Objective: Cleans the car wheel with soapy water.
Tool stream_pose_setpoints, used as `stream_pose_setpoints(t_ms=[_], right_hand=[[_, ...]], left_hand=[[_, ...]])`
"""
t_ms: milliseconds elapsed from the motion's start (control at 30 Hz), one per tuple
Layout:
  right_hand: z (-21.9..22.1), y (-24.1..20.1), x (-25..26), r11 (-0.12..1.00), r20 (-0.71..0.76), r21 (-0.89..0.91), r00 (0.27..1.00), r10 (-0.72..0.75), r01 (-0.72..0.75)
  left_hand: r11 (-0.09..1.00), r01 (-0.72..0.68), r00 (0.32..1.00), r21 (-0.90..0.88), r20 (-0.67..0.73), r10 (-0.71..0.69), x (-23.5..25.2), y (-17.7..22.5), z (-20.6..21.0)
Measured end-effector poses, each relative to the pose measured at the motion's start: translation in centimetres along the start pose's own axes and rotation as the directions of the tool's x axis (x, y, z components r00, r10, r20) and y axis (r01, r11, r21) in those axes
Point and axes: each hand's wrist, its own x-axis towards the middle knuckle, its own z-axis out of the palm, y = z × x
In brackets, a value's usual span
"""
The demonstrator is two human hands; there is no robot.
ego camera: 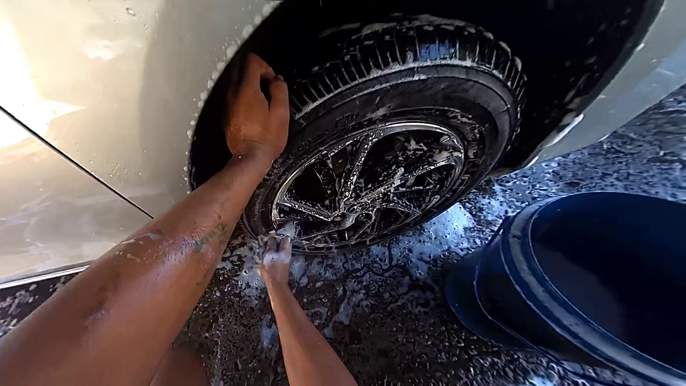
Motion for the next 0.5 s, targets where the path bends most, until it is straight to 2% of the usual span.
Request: stream_pose_setpoints(t_ms=[33,67,100,133,200,267,300,333,400,433,467,500], right_hand=[[-0.9,1.5,0.8,0.974,0.031,-0.214,0.997,-0.066,0.071],[-2.6,2.8,1.4,0.889,0.081,-0.440,0.992,-0.101,0.127],[-5.1,3.4,2.3,0.755,0.130,-0.636,0.986,-0.101,0.161],[-7.7,3.3,3.7,0.638,0.174,-0.745,0.980,-0.096,0.195],[-12.7,2.3,6.3,0.488,0.224,-0.822,0.955,-0.196,0.293],[-16.9,2.4,7.7,0.415,0.226,-0.826,0.900,-0.373,0.380],[-18.5,3.1,7.7,0.424,0.197,-0.817,0.881,-0.430,0.390],[-19.5,3.9,7.4,0.481,0.118,-0.804,0.886,-0.448,0.351],[-19.2,5.4,6.4,0.682,-0.111,-0.703,0.916,-0.385,0.201],[-17.9,6.2,5.7,0.758,-0.165,-0.628,0.922,-0.351,0.176],[-16.0,6.9,4.8,0.784,-0.151,-0.592,0.929,-0.337,0.188],[-14.0,7.6,4.1,0.753,-0.111,-0.627,0.934,-0.339,0.199]], left_hand=[[1.000,0.001,1.000,-0.008,-0.001,-0.001,0.2,0.0,-0.1],[1.000,-0.001,1.000,-0.009,0.004,0.001,0.2,-0.2,-0.3],[1.000,-0.003,1.000,-0.007,0.010,0.003,0.0,-0.4,-0.3],[1.000,-0.010,1.000,-0.010,0.013,0.010,-0.1,-0.4,-0.3],[1.000,-0.011,1.000,-0.026,0.010,0.011,0.4,0.0,-0.2],[1.000,-0.001,1.000,-0.023,0.001,0.001,0.5,-0.2,-0.3],[1.000,0.015,1.000,-0.017,0.002,-0.015,0.3,-0.3,-0.3],[0.999,0.037,0.999,0.000,0.009,-0.037,0.1,-0.3,-0.3],[0.997,0.069,0.998,0.029,0.011,-0.069,0.3,0.2,-0.1],[0.996,0.080,0.997,0.035,0.003,-0.080,0.4,0.3,-0.1],[0.996,0.086,0.996,0.034,0.000,-0.086,0.4,0.3,-0.2],[0.997,0.073,0.997,0.027,-0.008,-0.073,0.4,0.1,-0.1]])
